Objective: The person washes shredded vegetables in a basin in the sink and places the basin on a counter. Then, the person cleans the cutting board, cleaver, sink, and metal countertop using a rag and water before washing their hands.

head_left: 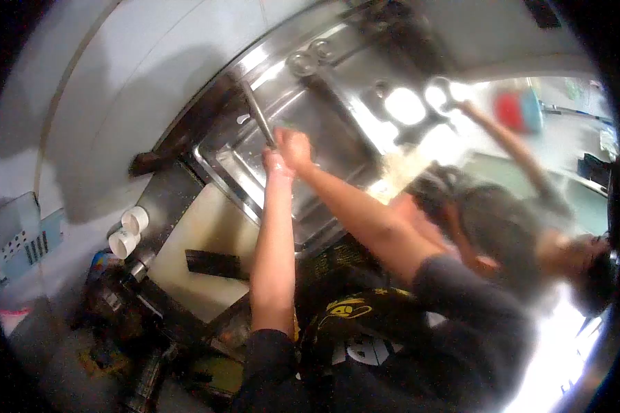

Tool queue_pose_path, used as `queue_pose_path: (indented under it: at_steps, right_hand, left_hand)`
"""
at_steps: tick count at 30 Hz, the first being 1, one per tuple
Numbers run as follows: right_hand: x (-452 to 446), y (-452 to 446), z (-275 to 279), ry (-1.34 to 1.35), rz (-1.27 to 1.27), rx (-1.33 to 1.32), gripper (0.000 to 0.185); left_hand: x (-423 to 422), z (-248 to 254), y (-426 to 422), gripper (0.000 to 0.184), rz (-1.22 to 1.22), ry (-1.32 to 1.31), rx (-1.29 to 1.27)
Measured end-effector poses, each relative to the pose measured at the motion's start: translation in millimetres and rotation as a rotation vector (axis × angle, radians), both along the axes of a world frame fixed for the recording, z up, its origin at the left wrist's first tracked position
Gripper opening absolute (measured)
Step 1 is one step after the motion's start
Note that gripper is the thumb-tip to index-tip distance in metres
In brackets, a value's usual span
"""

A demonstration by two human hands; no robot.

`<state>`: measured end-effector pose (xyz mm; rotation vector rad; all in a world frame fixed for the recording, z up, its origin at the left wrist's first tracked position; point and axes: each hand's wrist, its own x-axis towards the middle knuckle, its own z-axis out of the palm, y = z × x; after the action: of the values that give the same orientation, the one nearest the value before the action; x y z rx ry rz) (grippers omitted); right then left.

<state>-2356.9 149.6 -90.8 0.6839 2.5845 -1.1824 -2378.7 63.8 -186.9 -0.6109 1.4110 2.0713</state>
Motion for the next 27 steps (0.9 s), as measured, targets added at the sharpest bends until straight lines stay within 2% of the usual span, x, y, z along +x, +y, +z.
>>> queue_pose_path:
  at_steps: [3,4,7,8,9,10,12,13,14,15,17,18,19,21,23,24,25,26,27]
  right_hand:
    - [10,-25,-51,0.218,-0.206,-0.26,0.037]
    - [17,-31,20,0.006,-0.167,-0.246,0.052]
    - [15,-37,6,0.257,-0.406,-0.332,0.053]
    - [16,-23,1,0.047,-0.415,-0.515,0.058]
    - [8,-19,-35,-0.073,-0.527,-0.578,0.058]
    - [4,-11,-35,-0.094,-0.707,-0.932,0.059]
    - [2,-4,-57,0.056,-0.598,-1.119,0.046]
    - [1,-1,-67,0.125,-0.541,-1.22,0.041]
    - [6,-6,-107,0.348,-0.22,-0.964,0.033]
    - [8,-5,-95,0.332,-0.291,-1.117,0.031]
    - [10,-3,-52,0.052,-0.642,-1.488,0.028]
    - [11,-3,-42,-0.039,-0.738,-1.552,0.026]
    - [11,-2,-47,-0.093,-0.798,-1.57,0.025]
    - [17,-1,-57,0.093,-0.462,-1.152,0.025]
    - [21,6,-68,0.154,-0.455,-0.968,0.024]
    - [11,4,-38,0.137,-0.604,-1.001,0.023]
    - [5,-1,-27,0.114,-0.752,-1.037,0.023]
    - [0,-1,-41,0.125,-0.7,-1.216,0.022]
    - [-6,-3,-82,0.13,-0.641,-1.396,0.021]
  left_hand:
    - [-2,-5,3,0.044,-0.053,0.078,-0.501]
    - [-4,-5,3,0.042,-0.085,0.104,-0.597]
    - [-1,0,0,0.036,-0.265,0.273,-0.732]
    - [-1,2,-1,0.034,-0.348,0.356,-0.756]
    - [1,5,-2,0.033,-0.432,0.443,-0.791]
    - [6,14,-6,0.031,-0.514,0.574,-0.876]
    - [16,33,-10,0.028,-0.631,0.806,-0.998]
    - [18,53,-15,0.032,-0.685,0.738,-0.892]
    - [19,73,-19,0.037,-0.734,0.662,-0.791]
    - [17,66,-18,0.035,-0.455,0.53,-0.606]
    - [14,41,-11,0.032,0.102,0.24,-0.219]
    - [12,37,-6,0.032,-0.001,0.213,-0.269]
    - [8,27,1,0.031,-0.054,0.304,-0.485]
    - [4,20,17,0.029,-0.167,0.495,-0.914]
    - [-2,31,13,0.033,-0.242,0.225,-0.397]
    - [-6,38,10,0.034,-0.273,0.091,-0.14]
    - [-7,31,4,0.035,-0.195,-0.046,0.069]
    - [-10,24,-1,0.036,-0.112,-0.179,0.275]
    - [-13,19,-5,0.037,-0.024,-0.312,0.479]
